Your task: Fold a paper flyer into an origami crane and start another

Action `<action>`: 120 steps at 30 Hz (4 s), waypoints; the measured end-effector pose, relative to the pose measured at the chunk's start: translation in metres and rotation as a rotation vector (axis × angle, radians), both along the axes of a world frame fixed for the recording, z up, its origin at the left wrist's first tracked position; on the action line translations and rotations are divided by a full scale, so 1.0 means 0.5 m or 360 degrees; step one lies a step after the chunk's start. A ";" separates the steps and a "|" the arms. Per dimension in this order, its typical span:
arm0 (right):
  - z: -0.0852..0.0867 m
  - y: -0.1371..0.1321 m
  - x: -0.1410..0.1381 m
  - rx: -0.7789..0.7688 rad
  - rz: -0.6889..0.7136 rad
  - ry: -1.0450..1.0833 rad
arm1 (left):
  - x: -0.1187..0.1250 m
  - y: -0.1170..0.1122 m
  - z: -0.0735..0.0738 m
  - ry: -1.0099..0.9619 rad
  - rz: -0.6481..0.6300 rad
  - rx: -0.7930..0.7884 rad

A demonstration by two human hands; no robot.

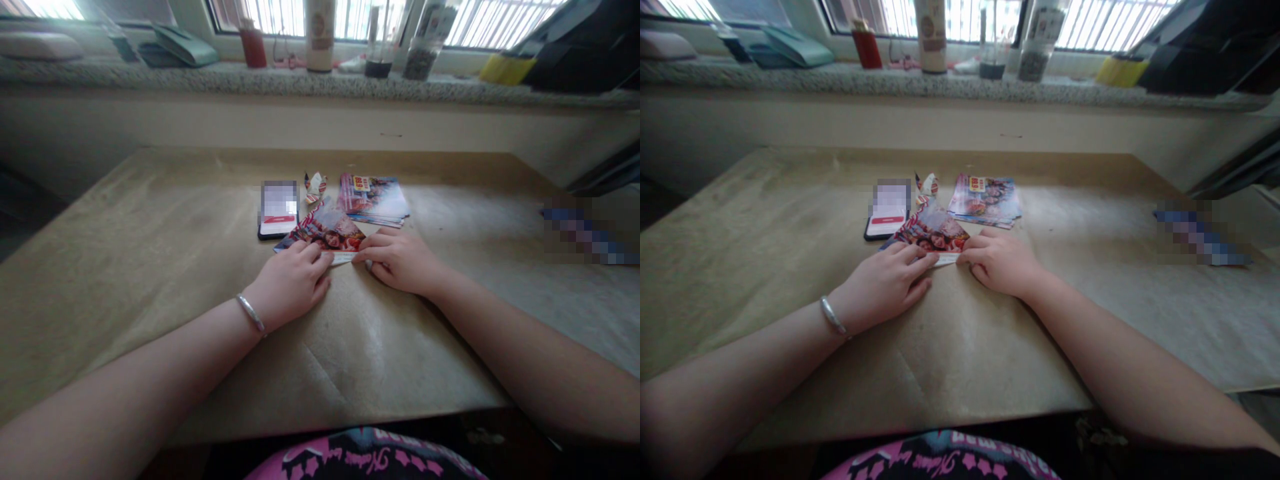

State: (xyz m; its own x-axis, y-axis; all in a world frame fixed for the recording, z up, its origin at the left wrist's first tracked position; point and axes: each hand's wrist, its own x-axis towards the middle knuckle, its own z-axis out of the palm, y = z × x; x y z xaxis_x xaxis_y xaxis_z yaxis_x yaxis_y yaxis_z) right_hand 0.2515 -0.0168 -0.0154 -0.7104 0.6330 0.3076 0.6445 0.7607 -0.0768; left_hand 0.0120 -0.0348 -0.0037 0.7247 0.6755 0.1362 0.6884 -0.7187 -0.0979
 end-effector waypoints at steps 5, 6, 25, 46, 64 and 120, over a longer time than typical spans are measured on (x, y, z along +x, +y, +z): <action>-0.004 -0.002 -0.008 -0.0046 0.0008 0.0019 | -0.002 0.001 -0.003 0.0010 0.0000 -0.0001; -0.004 -0.002 -0.010 -0.0054 0.0007 0.0008 | -0.002 0.001 -0.004 0.0007 0.0000 0.0001; -0.015 0.003 -0.019 0.0014 0.0136 0.0058 | -0.022 0.013 -0.003 -0.0072 -0.0076 -0.0054; -0.020 0.006 -0.020 0.0010 0.0159 0.0066 | -0.016 -0.005 -0.004 0.0035 -0.0132 0.0013; -0.015 0.004 -0.020 0.0007 0.0152 0.0027 | -0.046 0.025 0.009 0.0032 -0.0300 -0.0083; -0.016 0.003 -0.018 0.0009 0.0148 0.0047 | -0.096 0.059 0.047 -0.0164 -0.0618 -0.0422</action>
State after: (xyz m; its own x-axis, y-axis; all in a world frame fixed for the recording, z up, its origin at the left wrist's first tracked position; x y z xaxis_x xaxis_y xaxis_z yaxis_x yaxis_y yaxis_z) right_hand 0.2423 -0.0152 -0.0234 -0.7564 0.5630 0.3329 0.5687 0.8175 -0.0903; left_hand -0.0360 -0.0055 0.0199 0.9222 0.3784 0.0800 0.3603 -0.9157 0.1782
